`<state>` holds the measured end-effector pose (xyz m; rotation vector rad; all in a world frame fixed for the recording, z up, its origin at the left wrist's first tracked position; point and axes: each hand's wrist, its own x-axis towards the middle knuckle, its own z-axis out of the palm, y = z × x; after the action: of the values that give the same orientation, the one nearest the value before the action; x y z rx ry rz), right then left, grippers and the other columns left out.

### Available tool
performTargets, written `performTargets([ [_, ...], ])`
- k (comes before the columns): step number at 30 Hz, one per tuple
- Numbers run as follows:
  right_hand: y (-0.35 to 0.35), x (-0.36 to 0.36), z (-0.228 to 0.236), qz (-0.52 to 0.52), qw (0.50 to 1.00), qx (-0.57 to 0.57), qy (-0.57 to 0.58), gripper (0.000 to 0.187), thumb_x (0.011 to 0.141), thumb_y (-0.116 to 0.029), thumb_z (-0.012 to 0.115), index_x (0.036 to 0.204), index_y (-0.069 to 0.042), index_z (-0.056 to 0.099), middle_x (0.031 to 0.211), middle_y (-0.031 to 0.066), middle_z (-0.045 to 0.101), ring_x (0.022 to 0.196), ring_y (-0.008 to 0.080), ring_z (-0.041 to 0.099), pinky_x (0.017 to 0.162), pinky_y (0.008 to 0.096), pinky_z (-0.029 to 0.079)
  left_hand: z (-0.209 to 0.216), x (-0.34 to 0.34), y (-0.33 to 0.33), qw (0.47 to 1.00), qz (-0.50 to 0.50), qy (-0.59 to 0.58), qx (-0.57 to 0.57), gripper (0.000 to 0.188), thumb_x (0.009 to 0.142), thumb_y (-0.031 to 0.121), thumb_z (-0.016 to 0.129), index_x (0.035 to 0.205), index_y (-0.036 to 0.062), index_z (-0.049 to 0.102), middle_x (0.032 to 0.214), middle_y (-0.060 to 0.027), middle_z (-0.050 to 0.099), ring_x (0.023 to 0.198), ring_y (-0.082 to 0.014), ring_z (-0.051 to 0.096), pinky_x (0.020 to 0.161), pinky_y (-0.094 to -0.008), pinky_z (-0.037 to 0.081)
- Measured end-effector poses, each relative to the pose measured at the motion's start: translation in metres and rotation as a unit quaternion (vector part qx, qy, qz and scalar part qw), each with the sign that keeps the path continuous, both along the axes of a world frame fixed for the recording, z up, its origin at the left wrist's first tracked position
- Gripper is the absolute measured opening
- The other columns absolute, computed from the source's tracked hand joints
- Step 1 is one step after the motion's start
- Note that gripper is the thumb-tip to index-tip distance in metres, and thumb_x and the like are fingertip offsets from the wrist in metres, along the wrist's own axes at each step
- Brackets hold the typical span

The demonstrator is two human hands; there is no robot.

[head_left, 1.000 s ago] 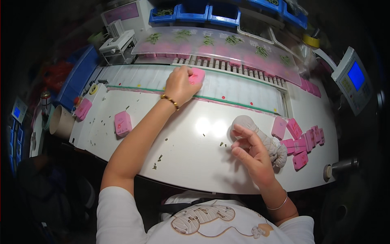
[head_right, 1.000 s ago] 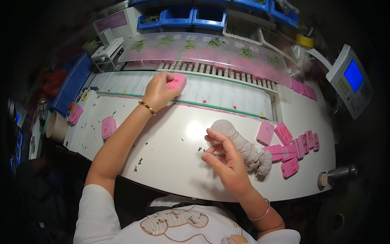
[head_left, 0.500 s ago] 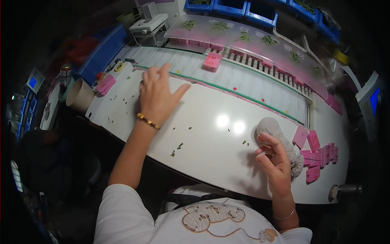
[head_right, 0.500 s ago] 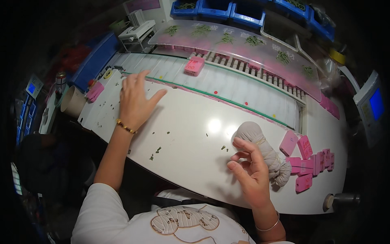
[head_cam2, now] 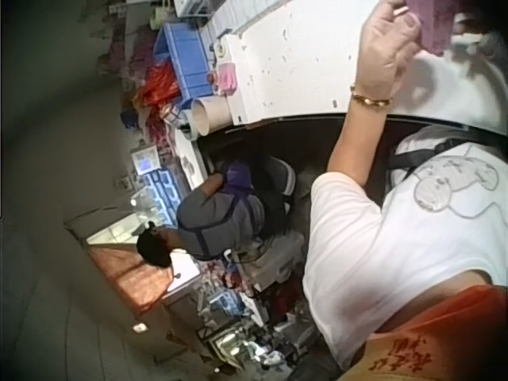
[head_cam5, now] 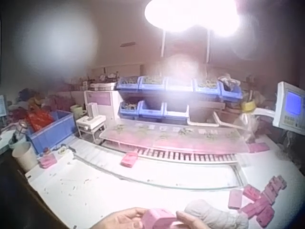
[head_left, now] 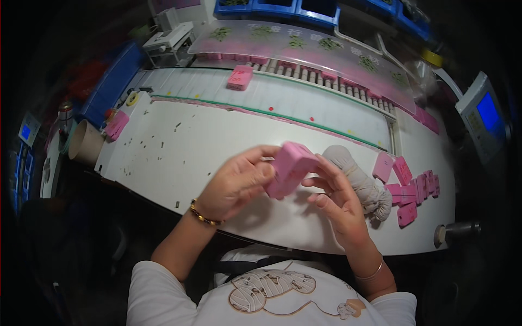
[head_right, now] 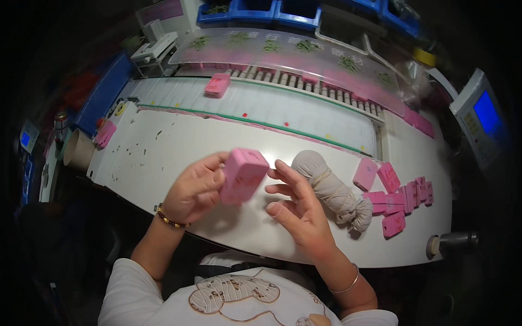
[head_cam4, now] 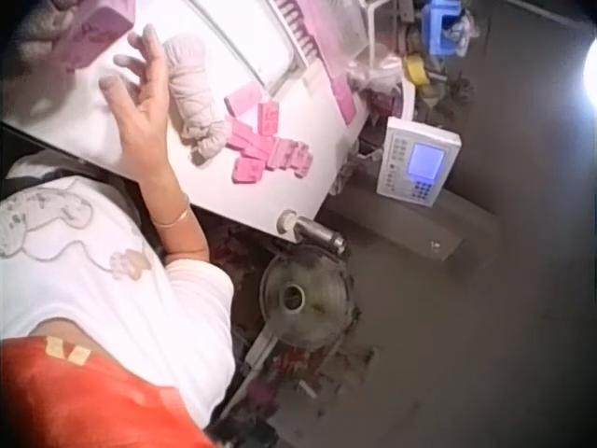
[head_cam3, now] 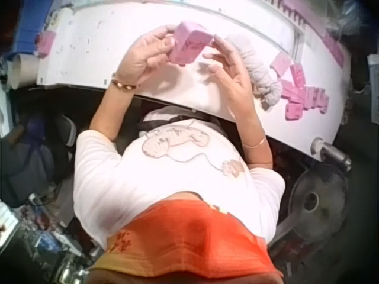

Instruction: The user is seen assembling small pink silicone candle molds with wicks and floral decorations in a studio.

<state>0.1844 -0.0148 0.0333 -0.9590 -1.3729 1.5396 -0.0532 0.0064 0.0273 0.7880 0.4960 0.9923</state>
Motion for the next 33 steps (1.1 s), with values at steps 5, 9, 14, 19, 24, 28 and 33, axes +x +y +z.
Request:
performTargets([
  [5,0.003,0.012,0.000,0.078,0.988,-0.024,0.129,0.063,0.092,-0.006,0.068,0.148,-0.001,0.041,0.153,0.0116,0.042,0.138,0.0203,0.042,0.111,0.0354,0.039,-0.003,0.046,-0.009,0.988,-0.133,-0.057,-0.053,0.041,0.105,0.023,0.052,0.137,-0.0020,0.049,0.121,-0.0083,0.061,0.108,-0.0140,0.063,0.090,-0.0307,0.053],
  [9,0.002,0.017,-0.012,0.019,0.995,0.089,0.051,0.060,0.088,0.009,0.066,0.144,-0.002,0.048,0.152,0.0118,0.045,0.137,0.0206,0.045,0.110,0.0345,0.041,-0.006,0.051,-0.008,0.985,-0.010,0.153,0.081,0.034,0.102,0.013,0.055,0.132,-0.0031,0.052,0.122,-0.0116,0.062,0.111,-0.0155,0.062,0.093,-0.0315,0.054],
  [14,-0.001,0.013,-0.010,-0.051,0.996,0.070,0.022,0.062,0.090,0.005,0.067,0.147,-0.001,0.042,0.142,0.0149,0.052,0.126,0.0200,0.055,0.107,0.0325,0.044,0.000,0.054,-0.021,0.917,0.120,0.291,0.245,0.047,0.090,0.001,0.069,0.133,-0.0018,0.050,0.127,-0.0123,0.057,0.117,-0.0182,0.058,0.094,-0.0313,0.055],
  [19,-0.014,-0.002,-0.023,-0.056,0.992,0.100,-0.047,0.070,0.091,-0.001,0.061,0.154,-0.001,0.030,0.137,0.0188,0.045,0.126,0.0258,0.049,0.110,0.0373,0.038,-0.003,0.072,-0.033,0.897,0.166,0.320,0.254,0.062,0.081,0.004,0.076,0.136,-0.0027,0.047,0.125,-0.0117,0.054,0.114,-0.0175,0.057,0.091,-0.0299,0.054],
  [24,-0.015,0.000,-0.029,0.006,0.968,0.200,-0.150,0.076,0.085,-0.002,0.057,0.155,0.000,0.027,0.141,0.0218,0.038,0.130,0.0335,0.042,0.112,0.0403,0.033,-0.010,0.065,-0.032,0.866,0.184,0.369,0.282,0.057,0.078,0.003,0.073,0.130,-0.0022,0.052,0.121,-0.0120,0.059,0.104,-0.0184,0.062,0.089,-0.0314,0.054],
  [28,-0.010,0.012,-0.027,-0.057,0.902,0.308,-0.296,0.061,0.074,-0.003,0.069,0.132,0.001,0.050,0.119,0.0175,0.056,0.110,0.0354,0.055,0.098,0.0423,0.044,-0.010,0.063,-0.031,0.797,0.184,0.427,0.386,0.052,0.074,0.004,0.071,0.124,0.0009,0.057,0.110,-0.0140,0.064,0.096,-0.0284,0.064,0.084,-0.0362,0.055],
  [33,-0.011,0.012,-0.025,-0.074,0.902,0.314,-0.286,0.055,0.069,-0.003,0.074,0.120,0.000,0.054,0.109,0.0154,0.060,0.097,0.0334,0.060,0.083,0.0422,0.049,-0.017,0.063,-0.030,0.818,0.174,0.392,0.384,0.055,0.074,0.003,0.068,0.128,0.0014,0.057,0.113,-0.0136,0.065,0.098,-0.0291,0.064,0.085,-0.0370,0.055],
])
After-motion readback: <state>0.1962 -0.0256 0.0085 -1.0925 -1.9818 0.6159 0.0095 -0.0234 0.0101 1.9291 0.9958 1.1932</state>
